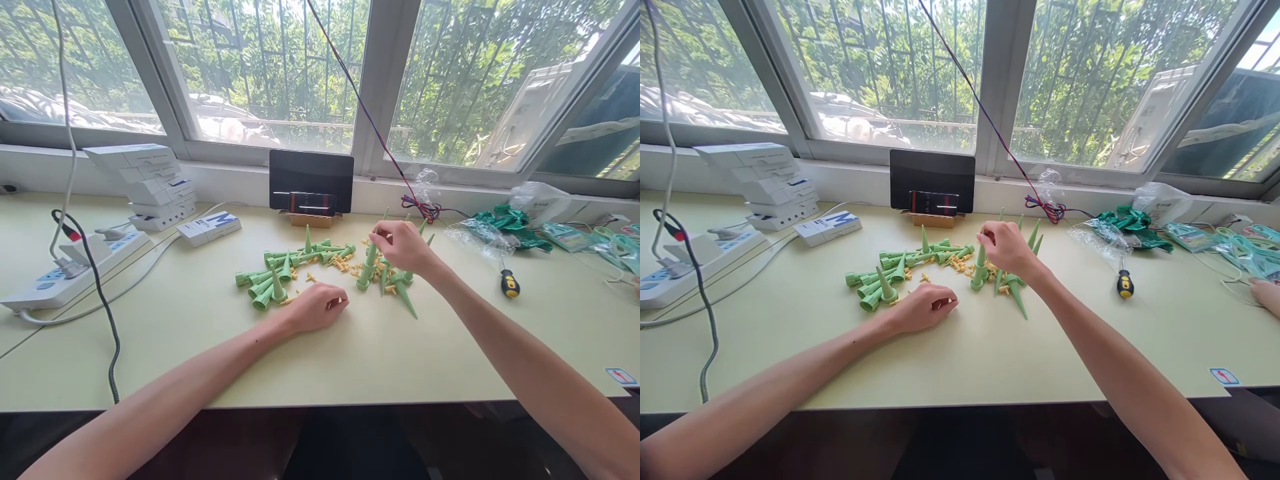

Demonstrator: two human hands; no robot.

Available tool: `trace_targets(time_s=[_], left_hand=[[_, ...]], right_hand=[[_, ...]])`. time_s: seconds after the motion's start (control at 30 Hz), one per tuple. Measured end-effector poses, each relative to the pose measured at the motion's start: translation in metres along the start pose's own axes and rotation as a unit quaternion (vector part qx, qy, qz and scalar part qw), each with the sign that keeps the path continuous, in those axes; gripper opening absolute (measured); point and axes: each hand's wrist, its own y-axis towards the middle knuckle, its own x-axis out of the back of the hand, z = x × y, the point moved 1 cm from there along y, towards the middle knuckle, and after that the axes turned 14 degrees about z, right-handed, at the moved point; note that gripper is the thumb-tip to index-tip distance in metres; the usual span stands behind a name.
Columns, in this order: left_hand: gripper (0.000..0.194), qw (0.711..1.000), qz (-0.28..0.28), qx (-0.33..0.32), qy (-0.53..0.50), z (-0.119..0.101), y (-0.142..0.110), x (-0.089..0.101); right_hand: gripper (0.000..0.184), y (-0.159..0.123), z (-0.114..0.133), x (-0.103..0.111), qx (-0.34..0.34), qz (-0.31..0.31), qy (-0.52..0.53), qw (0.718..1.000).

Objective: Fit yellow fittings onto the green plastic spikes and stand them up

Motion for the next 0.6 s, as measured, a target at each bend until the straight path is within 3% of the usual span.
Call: trace_targets(time_s=[0.6], left_hand=[[0.018,1.0,0.007,-0.005,0.002,-0.0014,-0.0004,0.0017]], right_hand=[[0.021,-0.0019,-0.0057,-0.0005,-0.003,-0.002,-0.043,0.999]])
